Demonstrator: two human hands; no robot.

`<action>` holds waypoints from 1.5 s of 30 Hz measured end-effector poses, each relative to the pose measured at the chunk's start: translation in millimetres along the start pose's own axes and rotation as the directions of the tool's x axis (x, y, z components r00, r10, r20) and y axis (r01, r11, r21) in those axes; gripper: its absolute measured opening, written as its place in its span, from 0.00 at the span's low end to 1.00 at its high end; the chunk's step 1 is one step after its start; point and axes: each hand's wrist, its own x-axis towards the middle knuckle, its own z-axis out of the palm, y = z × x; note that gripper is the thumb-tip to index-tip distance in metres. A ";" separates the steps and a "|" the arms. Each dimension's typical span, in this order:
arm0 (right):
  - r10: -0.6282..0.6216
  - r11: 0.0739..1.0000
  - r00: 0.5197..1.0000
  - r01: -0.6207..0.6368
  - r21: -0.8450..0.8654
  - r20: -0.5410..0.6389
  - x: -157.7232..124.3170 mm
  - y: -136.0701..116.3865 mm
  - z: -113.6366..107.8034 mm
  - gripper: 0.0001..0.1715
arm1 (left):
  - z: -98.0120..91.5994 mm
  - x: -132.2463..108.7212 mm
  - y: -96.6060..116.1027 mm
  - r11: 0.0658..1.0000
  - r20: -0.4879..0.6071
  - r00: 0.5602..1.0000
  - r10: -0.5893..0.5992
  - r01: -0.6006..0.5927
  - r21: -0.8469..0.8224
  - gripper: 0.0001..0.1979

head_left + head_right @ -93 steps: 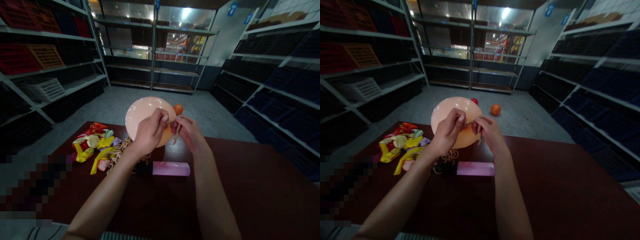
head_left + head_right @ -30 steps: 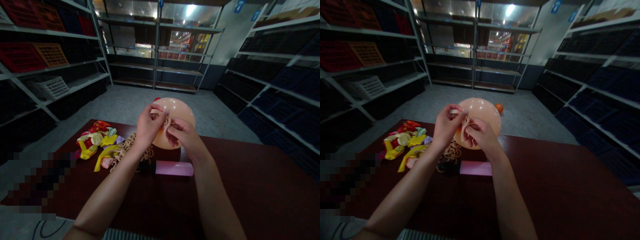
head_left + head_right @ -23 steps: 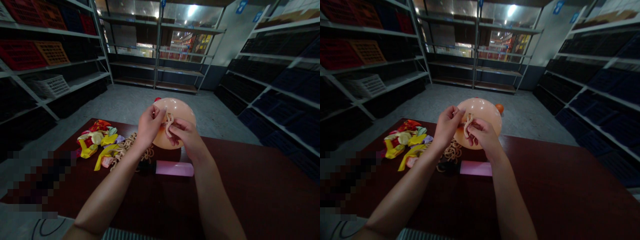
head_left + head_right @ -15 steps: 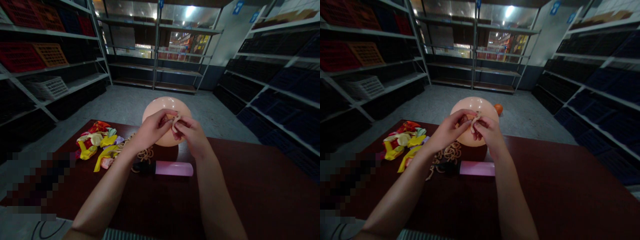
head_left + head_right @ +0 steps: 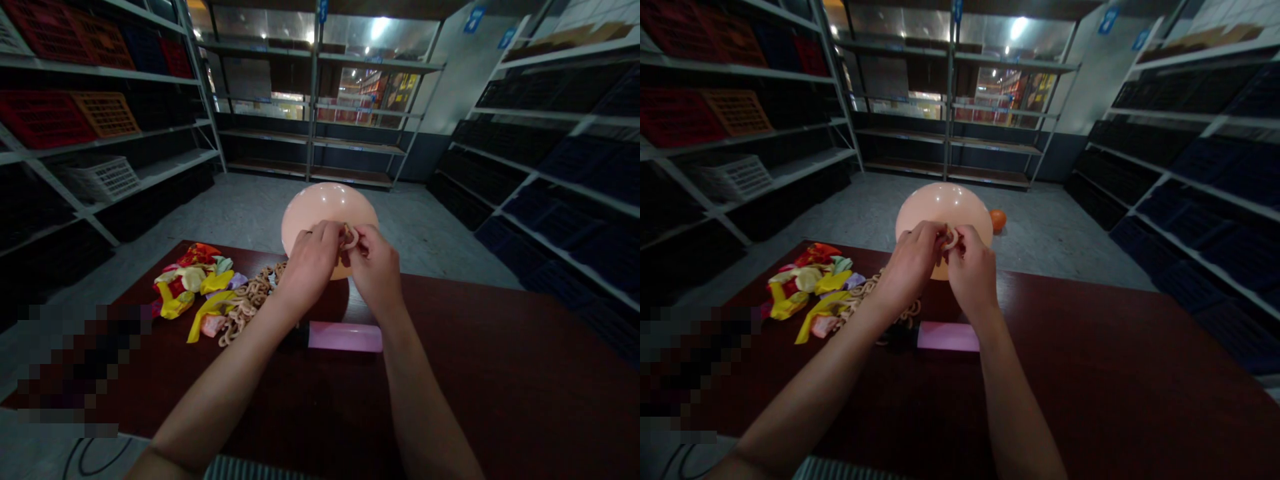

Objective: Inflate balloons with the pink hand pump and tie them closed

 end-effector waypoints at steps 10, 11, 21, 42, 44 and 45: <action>-0.113 0.987 0.991 0.121 -0.105 0.078 -1.4 -6.0 -1.1 0.08 | -10.6 5.7 -9.7 0.877 0.096 0.976 -0.198 0.220 -0.427 0.03; -0.121 0.985 0.990 0.130 -0.115 0.078 -1.5 -6.1 -2.2 0.08 | -12.6 6.1 -8.9 0.862 0.109 0.974 -0.200 0.228 -0.454 0.03; -0.224 0.960 0.964 0.243 -0.136 0.142 -2.7 -8.6 -8.3 0.09 | -31.6 4.0 -23.8 0.763 0.349 0.937 0.005 0.222 -0.606 0.02; 0.089 0.907 0.975 -0.164 0.388 0.204 5.2 -1.2 -3.2 0.10 | -19.3 3.8 -29.1 0.974 -0.084 0.983 0.165 -0.176 -0.143 0.06; 0.108 0.878 0.969 -0.197 0.436 0.221 4.4 -5.4 -2.3 0.10 | -16.6 2.1 -29.6 0.976 -0.141 0.974 0.178 -0.192 -0.098 0.07; 0.117 0.869 0.966 -0.211 0.448 0.229 3.8 -7.4 -1.6 0.09 | -15.5 1.2 -29.7 0.978 -0.169 0.971 0.170 -0.187 -0.091 0.07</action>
